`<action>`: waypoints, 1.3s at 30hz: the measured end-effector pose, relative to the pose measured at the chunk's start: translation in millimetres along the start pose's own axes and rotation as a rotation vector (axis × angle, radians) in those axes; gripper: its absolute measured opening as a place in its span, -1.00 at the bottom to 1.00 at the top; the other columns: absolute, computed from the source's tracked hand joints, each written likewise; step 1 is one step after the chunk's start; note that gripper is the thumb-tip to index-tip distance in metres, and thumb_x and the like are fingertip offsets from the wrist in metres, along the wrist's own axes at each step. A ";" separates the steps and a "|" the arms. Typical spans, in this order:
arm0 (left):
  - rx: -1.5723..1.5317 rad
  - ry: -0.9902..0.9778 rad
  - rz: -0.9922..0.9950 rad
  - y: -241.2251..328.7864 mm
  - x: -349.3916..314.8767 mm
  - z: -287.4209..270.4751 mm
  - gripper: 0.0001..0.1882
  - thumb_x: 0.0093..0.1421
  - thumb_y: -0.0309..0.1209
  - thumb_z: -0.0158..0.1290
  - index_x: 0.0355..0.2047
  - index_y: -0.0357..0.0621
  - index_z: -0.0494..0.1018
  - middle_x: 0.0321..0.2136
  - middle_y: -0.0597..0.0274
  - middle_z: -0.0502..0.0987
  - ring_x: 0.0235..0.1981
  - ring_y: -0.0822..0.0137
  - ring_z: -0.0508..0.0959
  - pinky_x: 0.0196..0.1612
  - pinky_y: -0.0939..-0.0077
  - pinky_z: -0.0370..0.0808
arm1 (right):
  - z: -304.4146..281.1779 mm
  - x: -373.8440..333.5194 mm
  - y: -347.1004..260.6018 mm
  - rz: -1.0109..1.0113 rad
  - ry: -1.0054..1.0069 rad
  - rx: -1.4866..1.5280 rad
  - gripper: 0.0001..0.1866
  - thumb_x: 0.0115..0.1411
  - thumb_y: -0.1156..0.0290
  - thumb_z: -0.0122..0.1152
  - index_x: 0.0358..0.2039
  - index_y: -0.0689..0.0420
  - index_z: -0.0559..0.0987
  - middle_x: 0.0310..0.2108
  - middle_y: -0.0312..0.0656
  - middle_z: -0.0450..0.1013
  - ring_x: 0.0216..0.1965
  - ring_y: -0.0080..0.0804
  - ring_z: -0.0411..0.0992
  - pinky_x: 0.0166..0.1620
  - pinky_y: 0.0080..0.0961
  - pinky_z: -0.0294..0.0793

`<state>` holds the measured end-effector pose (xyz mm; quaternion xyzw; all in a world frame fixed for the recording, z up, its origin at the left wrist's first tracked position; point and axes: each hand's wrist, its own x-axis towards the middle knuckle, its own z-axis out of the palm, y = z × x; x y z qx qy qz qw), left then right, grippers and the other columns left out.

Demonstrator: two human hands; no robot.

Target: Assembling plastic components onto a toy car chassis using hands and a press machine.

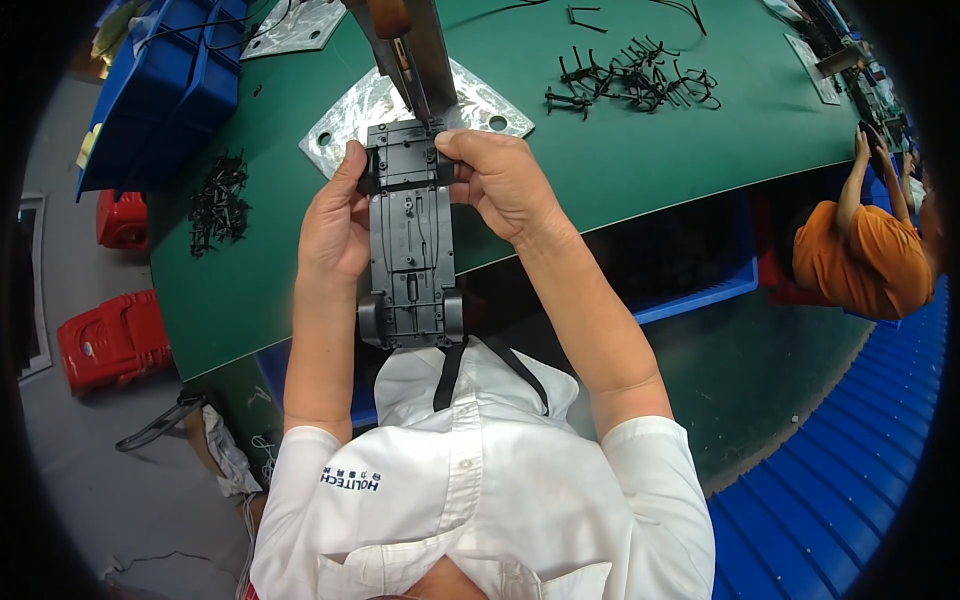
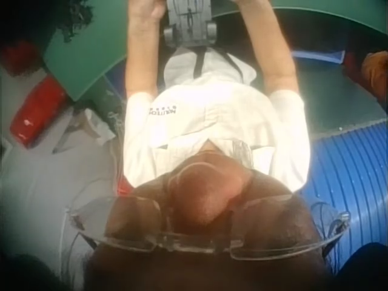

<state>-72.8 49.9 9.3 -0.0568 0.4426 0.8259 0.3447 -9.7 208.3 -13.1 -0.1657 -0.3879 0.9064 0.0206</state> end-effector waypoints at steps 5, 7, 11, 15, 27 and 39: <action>-0.004 -0.007 0.002 0.0 -0.5 0.4 -0.69 0.13 -0.20 0.07 -0.30 -0.21 0.45 -0.40 0.21 0.54 -0.41 0.45 0.54 -0.31 0.59 0.48 | 7.3 -3.5 -3.5 0.015 0.037 0.017 -0.88 0.13 0.46 0.06 -0.37 0.24 0.49 -0.43 -0.26 0.46 -0.48 -0.60 0.42 -0.49 -0.69 0.40; -0.007 0.012 0.007 0.3 -1.0 1.9 -0.69 0.13 -0.20 0.07 -0.30 -0.21 0.45 -0.40 0.21 0.54 -0.40 0.45 0.54 -0.31 0.60 0.48 | 7.4 -3.8 -3.9 0.015 0.038 0.019 -0.87 0.13 0.46 0.05 -0.37 0.25 0.49 -0.43 -0.24 0.46 -0.46 -0.58 0.43 -0.46 -0.66 0.43; -0.005 -0.002 0.005 0.6 -1.7 1.2 -0.69 0.13 -0.20 0.07 -0.30 -0.22 0.45 -0.40 0.21 0.54 -0.40 0.44 0.54 -0.30 0.60 0.48 | 4.6 -1.1 -1.0 0.010 0.036 0.029 -0.86 0.14 0.46 0.04 -0.37 0.27 0.49 -0.42 -0.21 0.46 -0.44 -0.54 0.45 -0.42 -0.63 0.47; -0.005 0.002 0.007 -0.9 -0.2 0.1 -0.69 0.13 -0.20 0.07 -0.29 -0.22 0.45 -0.39 0.20 0.54 -0.39 0.44 0.54 -0.30 0.59 0.48 | 4.8 -1.8 -2.0 0.008 0.024 0.026 -0.85 0.14 0.46 0.05 -0.36 0.29 0.49 -0.41 -0.19 0.47 -0.43 -0.52 0.45 -0.40 -0.60 0.49; 0.017 -0.029 0.019 -1.4 0.5 -6.6 -0.57 0.14 -0.20 0.05 -0.16 -0.35 0.37 -0.25 0.08 0.49 -0.24 0.31 0.50 -0.18 0.46 0.47 | 7.8 -2.8 -2.4 0.014 0.036 0.013 -0.87 0.13 0.45 0.06 -0.36 0.25 0.50 -0.42 -0.25 0.47 -0.48 -0.60 0.42 -0.49 -0.70 0.40; 0.005 -0.007 0.020 1.0 -2.7 -0.7 -0.64 0.13 -0.22 0.07 -0.23 -0.28 0.41 -0.32 0.15 0.51 -0.31 0.38 0.51 -0.23 0.52 0.47 | 10.7 -3.7 -2.6 0.020 0.045 0.006 -0.87 0.13 0.43 0.07 -0.38 0.22 0.51 -0.45 -0.28 0.46 -0.51 -0.64 0.40 -0.51 -0.72 0.35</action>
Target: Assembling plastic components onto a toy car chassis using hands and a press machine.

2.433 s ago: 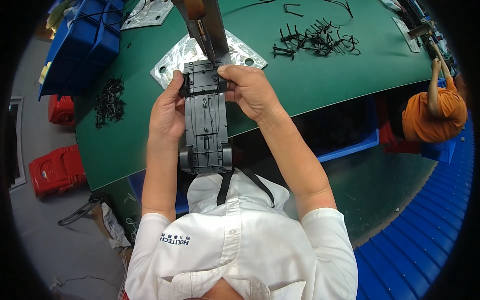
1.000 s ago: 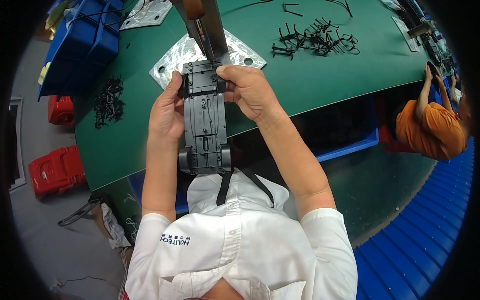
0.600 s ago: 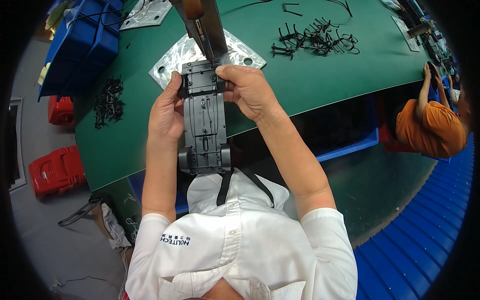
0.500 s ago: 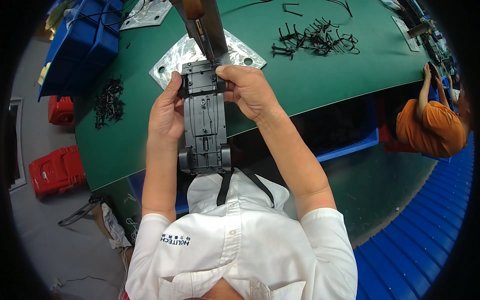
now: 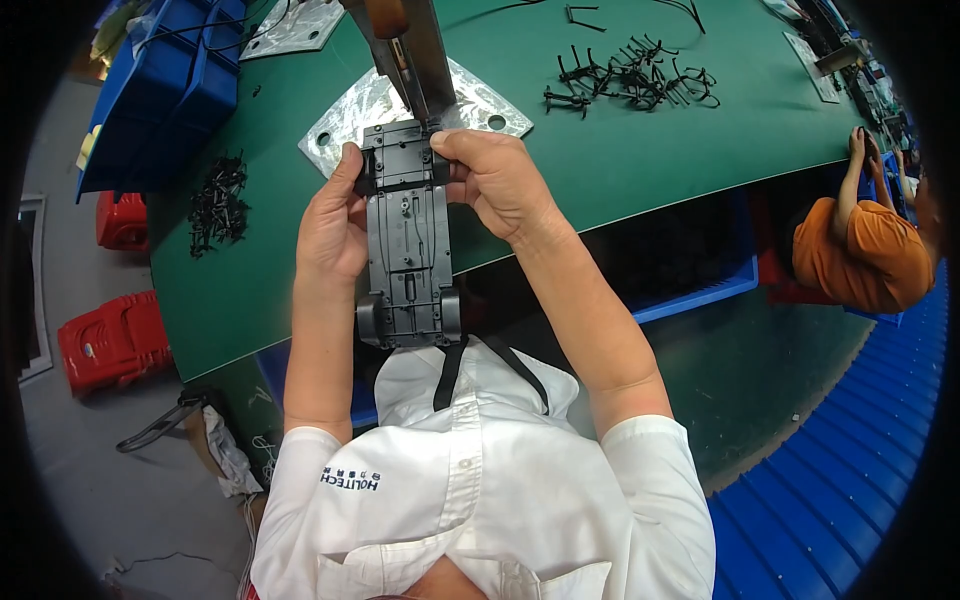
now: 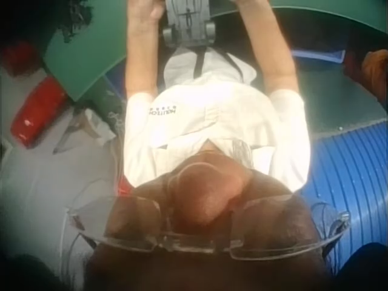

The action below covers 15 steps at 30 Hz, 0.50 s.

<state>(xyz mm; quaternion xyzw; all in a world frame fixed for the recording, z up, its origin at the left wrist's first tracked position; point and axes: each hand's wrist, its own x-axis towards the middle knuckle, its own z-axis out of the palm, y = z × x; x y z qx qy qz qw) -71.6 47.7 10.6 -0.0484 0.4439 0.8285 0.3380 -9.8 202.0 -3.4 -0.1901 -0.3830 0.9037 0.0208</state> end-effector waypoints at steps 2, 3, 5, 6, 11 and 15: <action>-0.031 -0.002 -0.008 0.5 -1.4 3.4 -0.72 0.12 -0.23 0.08 -0.30 -0.21 0.45 -0.40 0.22 0.54 -0.41 0.46 0.53 -0.31 0.62 0.47 | -1.8 0.4 0.0 -0.003 -0.007 -0.001 -0.87 0.12 0.43 0.08 -0.38 0.22 0.51 -0.44 -0.28 0.46 -0.51 -0.64 0.40 -0.52 -0.72 0.35; -0.029 -0.001 -0.007 0.4 -1.6 4.0 -0.72 0.12 -0.23 0.08 -0.30 -0.21 0.45 -0.40 0.22 0.54 -0.41 0.46 0.53 -0.31 0.61 0.47 | -4.8 1.1 0.4 -0.007 -0.020 -0.005 -0.83 0.12 0.43 0.07 -0.35 0.27 0.50 -0.42 -0.24 0.46 -0.46 -0.58 0.42 -0.44 -0.61 0.45; -0.026 0.002 -0.006 0.4 -1.9 4.1 -0.71 0.12 -0.23 0.08 -0.30 -0.21 0.45 -0.40 0.22 0.54 -0.41 0.46 0.53 -0.31 0.61 0.48 | -9.1 2.4 2.5 -0.009 -0.035 -0.008 -0.79 0.11 0.43 0.07 -0.31 0.32 0.49 -0.40 -0.21 0.46 -0.41 -0.52 0.45 -0.37 -0.51 0.54; -0.027 0.000 -0.008 0.1 -1.8 3.7 -0.71 0.12 -0.23 0.08 -0.31 -0.21 0.45 -0.40 0.21 0.54 -0.41 0.46 0.53 -0.31 0.61 0.47 | -10.8 3.1 3.7 -0.009 -0.045 0.002 -0.79 0.11 0.43 0.07 -0.32 0.32 0.50 -0.40 -0.21 0.46 -0.42 -0.53 0.45 -0.37 -0.52 0.54; 0.021 -0.025 -0.024 -6.5 4.3 -10.3 -0.61 0.15 -0.21 0.04 -0.19 -0.34 0.38 -0.29 0.12 0.51 -0.30 0.35 0.52 -0.24 0.52 0.49 | -9.5 -0.4 3.8 -0.002 -0.021 0.020 -0.85 0.14 0.46 0.04 -0.37 0.28 0.49 -0.42 -0.19 0.47 -0.44 -0.53 0.44 -0.42 -0.62 0.46; 0.004 -0.023 -0.029 -8.8 3.8 -11.8 -0.62 0.15 -0.22 0.04 -0.20 -0.31 0.38 -0.31 0.15 0.51 -0.33 0.38 0.53 -0.27 0.55 0.49 | -9.4 -3.5 3.1 0.002 -0.026 0.004 -0.84 0.15 0.46 0.03 -0.34 0.29 0.48 -0.40 -0.19 0.47 -0.41 -0.51 0.46 -0.38 -0.60 0.49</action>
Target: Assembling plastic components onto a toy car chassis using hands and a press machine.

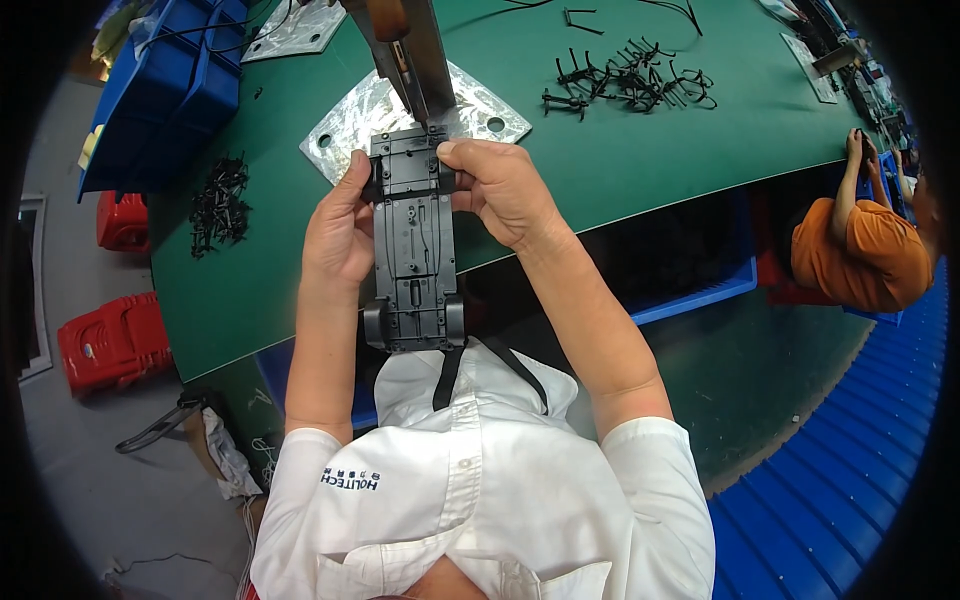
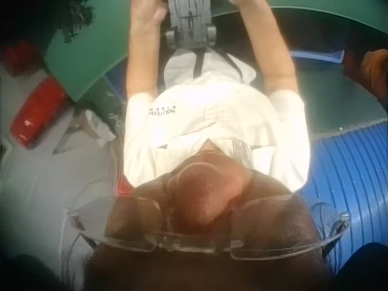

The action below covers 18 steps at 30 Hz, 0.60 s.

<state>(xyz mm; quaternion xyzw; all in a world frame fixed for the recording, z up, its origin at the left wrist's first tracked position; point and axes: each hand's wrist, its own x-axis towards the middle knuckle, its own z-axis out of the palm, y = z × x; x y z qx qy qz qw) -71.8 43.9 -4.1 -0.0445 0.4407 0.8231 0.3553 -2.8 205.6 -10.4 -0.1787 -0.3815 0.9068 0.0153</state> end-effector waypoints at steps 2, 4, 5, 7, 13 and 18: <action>0.006 0.001 0.002 -0.4 -0.8 0.1 -0.62 0.15 -0.22 0.04 -0.19 -0.31 0.38 -0.31 0.15 0.51 -0.32 0.38 0.52 -0.27 0.55 0.49 | 0.0 -0.5 -0.5 0.006 0.007 -0.017 -0.84 0.15 0.46 0.03 -0.33 0.29 0.48 -0.39 -0.19 0.47 -0.40 -0.51 0.46 -0.36 -0.59 0.50; -0.005 -0.010 0.009 -0.7 -1.3 0.6 -0.62 0.15 -0.22 0.04 -0.19 -0.32 0.38 -0.31 0.15 0.51 -0.31 0.40 0.52 -0.26 0.56 0.48 | -2.5 0.8 0.5 0.003 0.004 -0.051 -0.83 0.15 0.45 0.03 -0.32 0.29 0.48 -0.38 -0.19 0.47 -0.39 -0.51 0.47 -0.36 -0.59 0.51; -0.004 -0.012 0.011 -0.5 -1.6 0.9 -0.62 0.15 -0.22 0.04 -0.19 -0.32 0.38 -0.31 0.15 0.51 -0.31 0.40 0.52 -0.26 0.56 0.48 | -2.8 0.7 0.3 0.002 0.002 -0.051 -0.83 0.15 0.45 0.03 -0.32 0.29 0.48 -0.38 -0.19 0.47 -0.39 -0.51 0.47 -0.36 -0.59 0.51; 0.028 -0.015 0.019 0.0 -1.6 1.5 -0.61 0.15 -0.21 0.05 -0.19 -0.32 0.38 -0.31 0.16 0.51 -0.32 0.41 0.51 -0.26 0.57 0.48 | -3.1 0.8 -0.4 -0.004 -0.010 -0.057 -0.82 0.15 0.44 0.03 -0.31 0.29 0.48 -0.37 -0.19 0.47 -0.40 -0.53 0.46 -0.37 -0.59 0.51; 0.021 -0.010 0.043 -2.5 -0.7 0.5 -0.62 0.14 -0.20 0.06 -0.22 -0.31 0.40 -0.34 0.19 0.52 -0.36 0.43 0.51 -0.30 0.59 0.46 | -2.6 0.1 -0.3 -0.010 0.015 -0.095 -0.80 0.15 0.43 0.03 -0.29 0.30 0.48 -0.38 -0.21 0.47 -0.41 -0.56 0.46 -0.37 -0.61 0.50; 0.024 -0.015 0.044 -4.1 -1.3 -2.6 -0.63 0.13 -0.21 0.07 -0.23 -0.29 0.41 -0.37 0.22 0.52 -0.39 0.46 0.51 -0.35 0.64 0.44 | -1.7 -2.2 -0.8 -0.010 -0.001 -0.108 -0.79 0.14 0.43 0.03 -0.27 0.31 0.48 -0.38 -0.21 0.47 -0.42 -0.56 0.45 -0.38 -0.63 0.50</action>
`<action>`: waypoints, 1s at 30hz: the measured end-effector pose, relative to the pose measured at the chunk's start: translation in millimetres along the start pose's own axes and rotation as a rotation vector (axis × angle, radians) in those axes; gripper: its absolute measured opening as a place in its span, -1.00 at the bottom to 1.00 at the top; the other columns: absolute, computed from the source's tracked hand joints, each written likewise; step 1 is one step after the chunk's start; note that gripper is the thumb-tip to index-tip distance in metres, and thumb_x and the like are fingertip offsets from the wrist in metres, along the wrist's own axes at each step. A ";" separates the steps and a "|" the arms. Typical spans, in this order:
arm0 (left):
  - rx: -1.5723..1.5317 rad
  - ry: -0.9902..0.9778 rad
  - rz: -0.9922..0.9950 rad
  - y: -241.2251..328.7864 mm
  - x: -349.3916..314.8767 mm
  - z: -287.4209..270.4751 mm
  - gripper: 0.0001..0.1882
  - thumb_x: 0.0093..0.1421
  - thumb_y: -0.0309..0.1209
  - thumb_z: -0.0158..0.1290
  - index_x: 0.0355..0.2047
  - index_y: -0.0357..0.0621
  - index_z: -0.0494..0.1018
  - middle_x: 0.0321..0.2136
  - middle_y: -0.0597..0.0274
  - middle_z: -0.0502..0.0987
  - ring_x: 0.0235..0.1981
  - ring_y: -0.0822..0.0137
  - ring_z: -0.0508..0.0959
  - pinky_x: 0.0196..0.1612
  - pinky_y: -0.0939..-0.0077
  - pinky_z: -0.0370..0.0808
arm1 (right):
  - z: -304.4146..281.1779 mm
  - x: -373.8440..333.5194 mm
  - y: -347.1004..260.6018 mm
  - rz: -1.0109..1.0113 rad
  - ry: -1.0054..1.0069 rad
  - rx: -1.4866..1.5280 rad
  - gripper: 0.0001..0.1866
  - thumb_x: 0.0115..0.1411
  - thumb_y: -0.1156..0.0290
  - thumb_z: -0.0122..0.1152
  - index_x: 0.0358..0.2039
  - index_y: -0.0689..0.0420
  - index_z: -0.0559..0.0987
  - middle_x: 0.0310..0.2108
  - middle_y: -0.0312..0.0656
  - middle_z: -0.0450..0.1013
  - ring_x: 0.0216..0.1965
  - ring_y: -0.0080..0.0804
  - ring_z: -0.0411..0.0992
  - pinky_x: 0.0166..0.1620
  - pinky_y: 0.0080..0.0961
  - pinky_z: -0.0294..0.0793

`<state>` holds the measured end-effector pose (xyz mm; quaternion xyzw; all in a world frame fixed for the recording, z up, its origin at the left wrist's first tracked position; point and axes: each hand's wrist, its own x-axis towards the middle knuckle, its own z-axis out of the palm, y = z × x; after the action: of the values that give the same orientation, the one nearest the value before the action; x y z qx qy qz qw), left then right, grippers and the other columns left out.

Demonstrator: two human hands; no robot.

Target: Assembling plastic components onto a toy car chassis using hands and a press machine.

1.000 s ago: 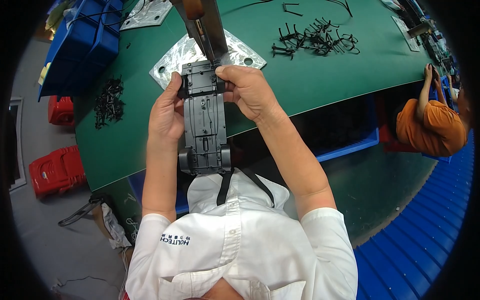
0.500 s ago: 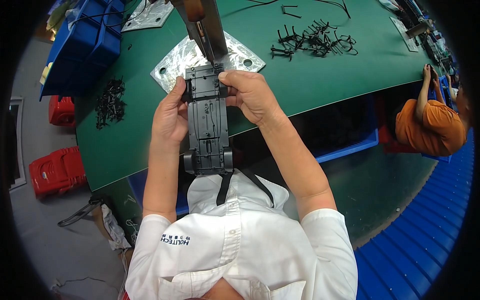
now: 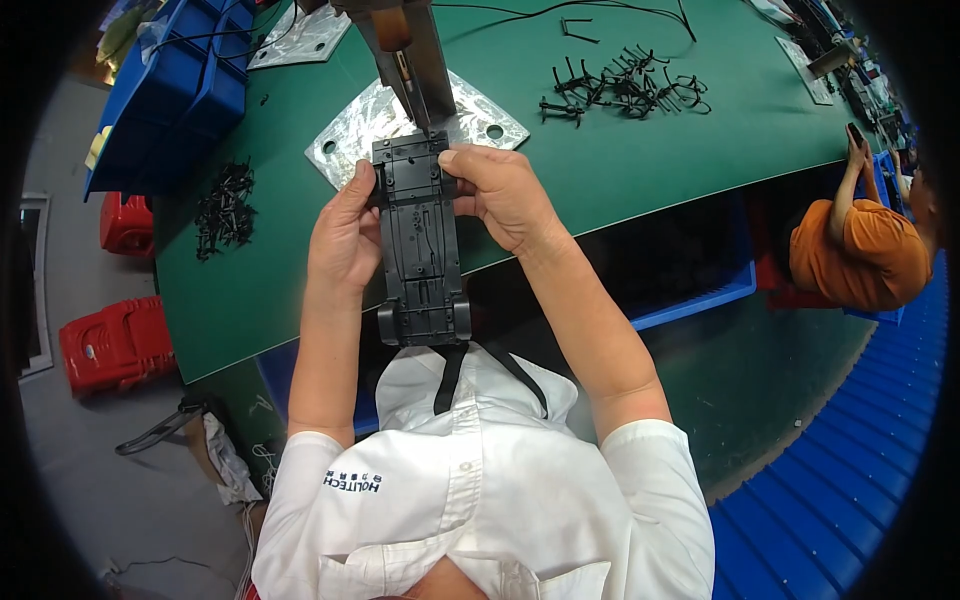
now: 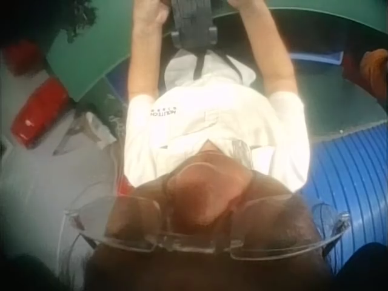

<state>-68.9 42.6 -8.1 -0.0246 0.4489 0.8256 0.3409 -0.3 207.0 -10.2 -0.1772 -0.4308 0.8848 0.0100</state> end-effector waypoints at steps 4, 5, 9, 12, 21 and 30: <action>-0.024 -0.006 0.007 -0.4 -3.0 -1.6 -0.64 0.18 -0.27 0.00 -0.22 -0.39 0.39 -0.29 0.10 0.51 -0.29 0.38 0.52 -0.19 0.57 0.46 | 1.3 -3.8 0.9 -0.003 -0.005 -0.002 -0.76 0.14 0.42 0.03 -0.25 0.33 0.48 -0.38 -0.21 0.47 -0.42 -0.58 0.45 -0.39 -0.66 0.49; -0.024 -0.007 0.007 -1.0 -3.8 -2.5 -0.64 0.18 -0.27 0.00 -0.22 -0.39 0.39 -0.29 0.10 0.51 -0.29 0.38 0.52 -0.19 0.57 0.46 | 0.7 -4.6 1.5 -0.003 -0.005 -0.002 -0.76 0.14 0.42 0.03 -0.25 0.33 0.48 -0.38 -0.21 0.47 -0.42 -0.58 0.45 -0.39 -0.66 0.49; -0.021 -0.027 -0.017 -3.9 -13.6 -1.5 -0.64 0.18 -0.25 0.00 -0.19 -0.35 0.39 -0.31 0.15 0.51 -0.33 0.43 0.51 -0.26 0.61 0.44 | -1.1 -12.6 3.6 0.022 -0.008 -0.038 -0.73 0.12 0.39 0.07 -0.23 0.32 0.48 -0.39 -0.24 0.46 -0.42 -0.59 0.44 -0.39 -0.66 0.48; 0.016 -0.064 -0.026 -6.9 -23.9 -1.9 -0.64 0.18 -0.23 0.00 -0.18 -0.30 0.40 -0.35 0.23 0.53 -0.40 0.50 0.50 -0.36 0.68 0.44 | -5.3 -21.7 8.8 0.035 -0.023 -0.026 -0.71 0.10 0.37 0.11 -0.22 0.30 0.49 -0.39 -0.27 0.46 -0.40 -0.60 0.42 -0.38 -0.65 0.47; 0.008 -0.060 -0.010 -12.6 -63.5 -10.5 -0.69 0.18 -0.36 0.01 -0.15 -0.33 0.37 -0.33 0.19 0.52 -0.41 0.52 0.52 -0.41 0.74 0.48 | 3.0 -55.1 22.7 0.072 -0.080 0.024 -0.67 0.11 0.44 0.08 -0.14 0.37 0.43 -0.31 -0.18 0.47 -0.33 -0.54 0.46 -0.33 -0.63 0.50; -0.005 -0.034 0.040 -16.0 -91.0 -17.0 -0.65 0.18 -0.42 -0.01 -0.07 -0.35 0.29 -0.26 0.13 0.49 -0.36 0.49 0.53 -0.37 0.72 0.52 | 8.3 -71.2 36.1 0.092 -0.141 0.057 -0.66 0.11 0.44 0.09 -0.12 0.36 0.42 -0.29 -0.17 0.47 -0.32 -0.54 0.47 -0.30 -0.63 0.51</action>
<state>5.7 -13.6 1.7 -0.0026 0.4413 0.8337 0.3320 68.6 165.9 -11.5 -0.1339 -0.3966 0.9065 -0.0559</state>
